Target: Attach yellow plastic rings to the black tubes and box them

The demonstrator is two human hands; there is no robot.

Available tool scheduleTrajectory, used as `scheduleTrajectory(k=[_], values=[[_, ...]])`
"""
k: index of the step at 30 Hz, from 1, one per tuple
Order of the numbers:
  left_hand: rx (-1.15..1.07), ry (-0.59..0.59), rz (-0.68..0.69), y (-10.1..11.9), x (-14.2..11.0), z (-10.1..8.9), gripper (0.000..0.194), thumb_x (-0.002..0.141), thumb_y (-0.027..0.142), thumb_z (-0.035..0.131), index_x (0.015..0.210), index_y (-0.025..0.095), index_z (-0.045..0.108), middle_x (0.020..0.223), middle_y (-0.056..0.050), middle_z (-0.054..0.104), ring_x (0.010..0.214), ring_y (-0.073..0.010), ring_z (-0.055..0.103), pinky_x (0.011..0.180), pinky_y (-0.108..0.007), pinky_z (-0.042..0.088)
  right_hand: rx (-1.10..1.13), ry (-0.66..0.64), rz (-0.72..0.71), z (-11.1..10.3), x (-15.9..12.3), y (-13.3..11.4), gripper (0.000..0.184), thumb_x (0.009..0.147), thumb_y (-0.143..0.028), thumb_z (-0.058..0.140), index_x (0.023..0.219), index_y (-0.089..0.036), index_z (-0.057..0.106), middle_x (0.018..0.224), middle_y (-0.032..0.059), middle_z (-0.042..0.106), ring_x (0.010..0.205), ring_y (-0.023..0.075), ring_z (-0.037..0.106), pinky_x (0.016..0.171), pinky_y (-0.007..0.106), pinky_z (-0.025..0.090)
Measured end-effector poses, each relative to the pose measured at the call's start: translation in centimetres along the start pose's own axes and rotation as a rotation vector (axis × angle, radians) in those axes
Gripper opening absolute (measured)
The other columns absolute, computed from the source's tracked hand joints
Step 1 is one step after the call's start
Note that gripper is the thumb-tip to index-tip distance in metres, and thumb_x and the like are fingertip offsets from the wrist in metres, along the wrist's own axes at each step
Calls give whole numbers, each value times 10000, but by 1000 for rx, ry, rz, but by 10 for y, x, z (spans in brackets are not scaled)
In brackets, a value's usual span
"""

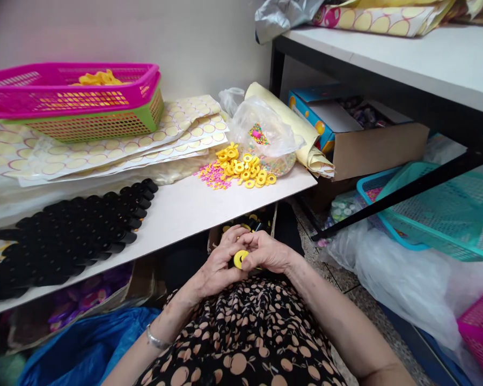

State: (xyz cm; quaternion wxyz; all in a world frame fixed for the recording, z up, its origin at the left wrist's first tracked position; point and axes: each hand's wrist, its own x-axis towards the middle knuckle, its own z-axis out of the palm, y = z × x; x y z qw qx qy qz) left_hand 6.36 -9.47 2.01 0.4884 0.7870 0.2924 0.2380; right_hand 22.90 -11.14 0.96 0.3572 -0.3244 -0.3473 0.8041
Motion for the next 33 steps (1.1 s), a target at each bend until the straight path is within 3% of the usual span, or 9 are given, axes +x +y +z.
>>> scheduleTrajectory(k=[9,17,23,27,33], values=[[113,-25,122,2,2,8,160,696,235,621,848,191,645,1217,-87,483,1225,-299,313,1074,-486,156,-63,40,42,5,-5,-4,399,375,-115,790,752,-121,661,734,-15,625,704,132,557,615,227,412],[141,-1,150,-18,3,3,204,690,294,637,866,197,673,1254,-95,461,1275,-323,222,1079,-503,104,-84,235,-61,15,-1,14,337,466,-160,769,788,-142,671,702,-18,618,662,135,553,617,248,427],[-22,32,59,-19,3,-8,277,619,338,714,842,182,667,1252,-104,450,1265,-326,238,1060,-494,172,46,98,-96,15,0,10,511,458,-192,794,947,-161,647,839,5,606,806,152,543,702,244,412],[-1,42,32,-20,3,-7,232,607,292,719,809,194,661,1240,-88,463,1255,-316,261,1065,-491,164,-5,82,-64,15,3,7,379,539,-272,757,881,-143,655,822,22,600,773,149,529,648,237,401],[102,88,62,-32,-2,1,259,597,228,685,850,186,653,1220,-101,462,1234,-314,297,1070,-498,161,-177,184,-90,18,15,12,253,527,-209,733,754,-142,645,721,-4,575,641,123,471,544,222,348]])
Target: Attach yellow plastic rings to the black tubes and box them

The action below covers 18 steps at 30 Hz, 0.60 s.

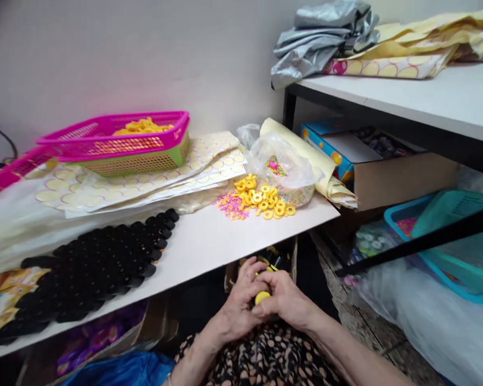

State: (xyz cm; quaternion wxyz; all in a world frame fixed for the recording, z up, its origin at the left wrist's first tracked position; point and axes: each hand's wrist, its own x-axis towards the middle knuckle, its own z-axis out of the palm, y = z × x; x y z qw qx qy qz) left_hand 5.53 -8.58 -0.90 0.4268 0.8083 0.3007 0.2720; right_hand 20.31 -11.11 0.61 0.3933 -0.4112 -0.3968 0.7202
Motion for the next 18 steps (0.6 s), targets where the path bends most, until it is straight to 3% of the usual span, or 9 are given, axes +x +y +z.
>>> scheduleTrajectory(k=[2,4,6,8,10,14,18], values=[[39,-30,-18,-7,-4,-8,463,549,199,698,1004,217,618,1304,-94,394,1270,-334,234,1046,-514,214,-98,45,-12,-4,7,6,273,570,-247,701,815,-150,631,758,3,584,655,135,481,563,236,363],[91,39,-28,-15,-7,-28,579,564,166,667,1125,244,547,1347,-87,348,1267,-318,253,1010,-496,290,-263,139,31,-13,17,14,310,637,-308,644,905,-158,603,781,13,591,672,152,502,585,253,380],[221,260,-49,-25,-7,-60,482,648,145,585,1120,232,536,1301,-96,397,1203,-271,352,967,-451,351,-539,270,75,-25,30,24,327,677,-362,590,942,-171,588,787,22,593,717,180,521,624,275,392],[517,517,-126,-36,-2,-99,295,715,164,521,1000,190,591,1150,-113,500,1115,-264,407,940,-448,359,-852,368,65,-35,46,33,302,679,-380,572,911,-187,598,816,35,598,813,217,522,711,307,391],[840,604,-313,-48,9,-138,209,742,216,504,908,166,621,1041,-125,547,1071,-296,405,900,-468,358,-987,413,67,-41,63,39,262,689,-372,552,872,-193,605,853,53,613,877,244,525,770,331,384],[1202,601,-682,-73,40,-195,273,778,301,441,861,122,629,956,-169,551,1017,-353,388,740,-470,368,-762,420,-25,-45,97,42,277,705,-292,520,947,-187,606,1001,70,638,992,259,537,838,335,402],[1273,529,-766,-98,62,-217,291,751,297,442,792,93,646,920,-188,549,956,-363,406,702,-464,337,-638,452,-159,-50,112,45,356,669,-225,537,1016,-181,600,1071,53,623,1063,233,501,936,334,363]])
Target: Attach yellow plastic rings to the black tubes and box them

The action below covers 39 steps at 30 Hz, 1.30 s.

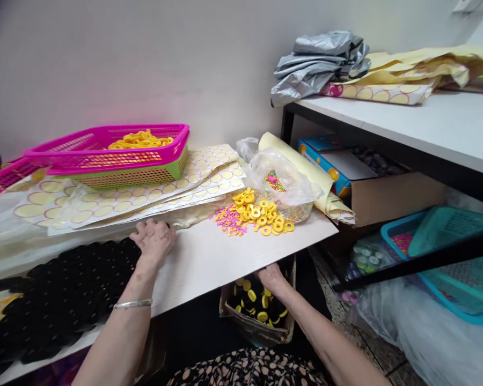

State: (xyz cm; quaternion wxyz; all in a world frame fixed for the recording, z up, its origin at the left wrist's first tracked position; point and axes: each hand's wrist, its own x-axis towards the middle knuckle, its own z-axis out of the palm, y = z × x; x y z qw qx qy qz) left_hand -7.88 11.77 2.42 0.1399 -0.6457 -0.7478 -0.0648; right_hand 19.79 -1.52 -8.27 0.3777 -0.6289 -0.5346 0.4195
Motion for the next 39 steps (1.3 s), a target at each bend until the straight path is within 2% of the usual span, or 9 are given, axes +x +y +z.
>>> scheduleTrajectory(k=[5,8,9,13,17,21,26,30,39], values=[[-3,-33,25,-4,6,11,187,691,205,474,684,123,641,855,-169,575,925,-354,429,693,-446,329,-192,-79,35,-15,-25,-3,363,650,-247,616,1006,-177,597,1034,62,615,961,225,544,811,309,412],[-7,19,62,-7,3,7,176,703,210,467,701,143,630,882,-157,588,951,-355,434,701,-443,338,-333,-151,38,-29,-40,-23,108,721,-269,568,742,-170,607,706,21,603,707,175,557,636,259,404],[-19,42,78,-6,1,5,180,712,220,462,718,146,626,898,-154,593,973,-358,433,711,-446,341,-325,-183,9,-33,-41,-32,153,767,-280,525,672,-174,582,615,2,562,637,155,537,590,245,385],[-223,90,165,10,-15,-9,200,733,266,466,808,159,618,914,-119,624,970,-303,496,753,-407,374,-290,-45,-274,-34,-11,-65,183,838,-239,446,709,-182,563,702,3,558,677,131,525,649,237,379],[-652,-97,103,47,-49,-15,192,674,273,539,833,194,613,781,-25,645,738,-185,575,684,-295,424,-514,77,-365,-17,40,-75,169,830,-159,421,784,-188,581,800,29,557,778,149,529,685,238,370],[-939,-257,50,77,-83,-3,267,618,235,606,882,203,585,796,-1,642,669,-139,573,652,-260,441,-764,58,-319,1,65,-73,172,839,-175,417,834,-200,587,871,41,568,801,159,525,630,237,343],[-1122,-282,30,84,-102,18,348,587,219,673,922,191,580,878,-18,629,760,-144,581,707,-264,461,-829,59,-310,5,68,-71,187,849,-188,409,794,-196,587,865,42,566,782,155,520,602,241,317],[-1113,-248,85,84,-107,25,331,582,248,715,891,204,605,869,-13,629,817,-166,572,747,-293,461,-705,28,-297,-5,62,-74,205,846,-177,404,729,-182,572,795,32,566,753,140,521,616,233,324],[-1059,-188,212,83,-110,27,296,591,255,735,863,215,623,912,-27,638,902,-199,551,800,-340,437,-765,-143,21,-20,55,-80,127,731,-198,517,671,-170,626,693,45,628,687,163,549,557,241,309]])
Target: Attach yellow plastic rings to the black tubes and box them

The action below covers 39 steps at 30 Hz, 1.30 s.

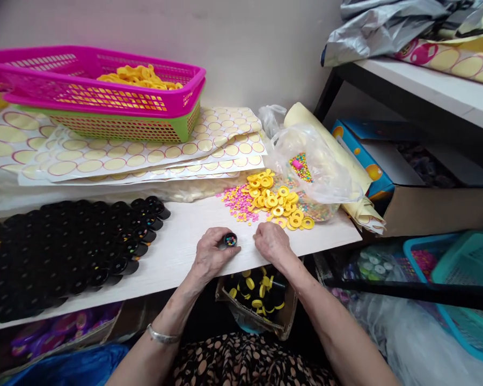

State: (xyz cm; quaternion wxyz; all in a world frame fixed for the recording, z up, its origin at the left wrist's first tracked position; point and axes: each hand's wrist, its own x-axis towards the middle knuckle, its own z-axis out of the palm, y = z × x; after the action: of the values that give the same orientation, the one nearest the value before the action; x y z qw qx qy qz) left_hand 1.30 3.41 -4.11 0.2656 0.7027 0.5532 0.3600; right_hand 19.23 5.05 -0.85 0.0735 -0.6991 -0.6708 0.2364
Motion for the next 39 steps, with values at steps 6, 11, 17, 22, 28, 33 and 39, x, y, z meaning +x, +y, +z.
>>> scheduleTrajectory(k=[6,11,17,22,28,33,39], values=[[33,-36,7,2,1,-2,276,596,253,735,849,217,629,921,-21,653,917,-200,548,806,-337,420,-181,-132,-43,-12,8,-10,190,751,-169,467,728,-168,655,730,82,643,692,184,564,548,256,304],[37,-44,4,2,1,-2,276,597,256,733,850,214,630,927,-22,656,927,-205,543,803,-340,413,-245,-120,-27,-13,7,-10,166,773,-217,479,810,-172,635,795,99,640,746,208,560,585,271,318],[32,-44,-11,4,1,-2,293,576,246,739,845,221,626,908,-11,657,916,-207,544,794,-340,413,8,-6,-109,-4,4,6,137,778,-203,467,724,-172,589,687,28,590,676,149,525,594,237,328],[28,-39,19,2,1,-1,290,592,291,737,854,220,632,881,-13,662,900,-204,546,788,-336,411,-68,156,-172,12,-8,3,96,791,-180,470,771,-183,563,782,37,560,724,162,512,607,251,327],[52,-39,25,2,-1,1,237,649,308,683,869,230,642,865,-9,656,902,-198,536,777,-325,403,146,271,-463,16,-16,-16,144,852,-199,425,786,-194,553,789,39,530,775,165,499,686,264,376],[50,-52,28,4,-1,0,196,658,240,640,854,229,646,835,0,654,882,-189,531,763,-316,398,106,248,-588,14,-16,-34,163,841,-184,459,747,-185,593,772,46,534,786,180,474,711,290,376],[49,-52,18,7,-1,-3,160,648,189,601,796,231,646,811,6,644,876,-189,526,758,-321,392,-92,194,-615,8,-17,-43,218,853,-160,423,763,-176,621,746,49,528,756,177,444,683,290,346]])
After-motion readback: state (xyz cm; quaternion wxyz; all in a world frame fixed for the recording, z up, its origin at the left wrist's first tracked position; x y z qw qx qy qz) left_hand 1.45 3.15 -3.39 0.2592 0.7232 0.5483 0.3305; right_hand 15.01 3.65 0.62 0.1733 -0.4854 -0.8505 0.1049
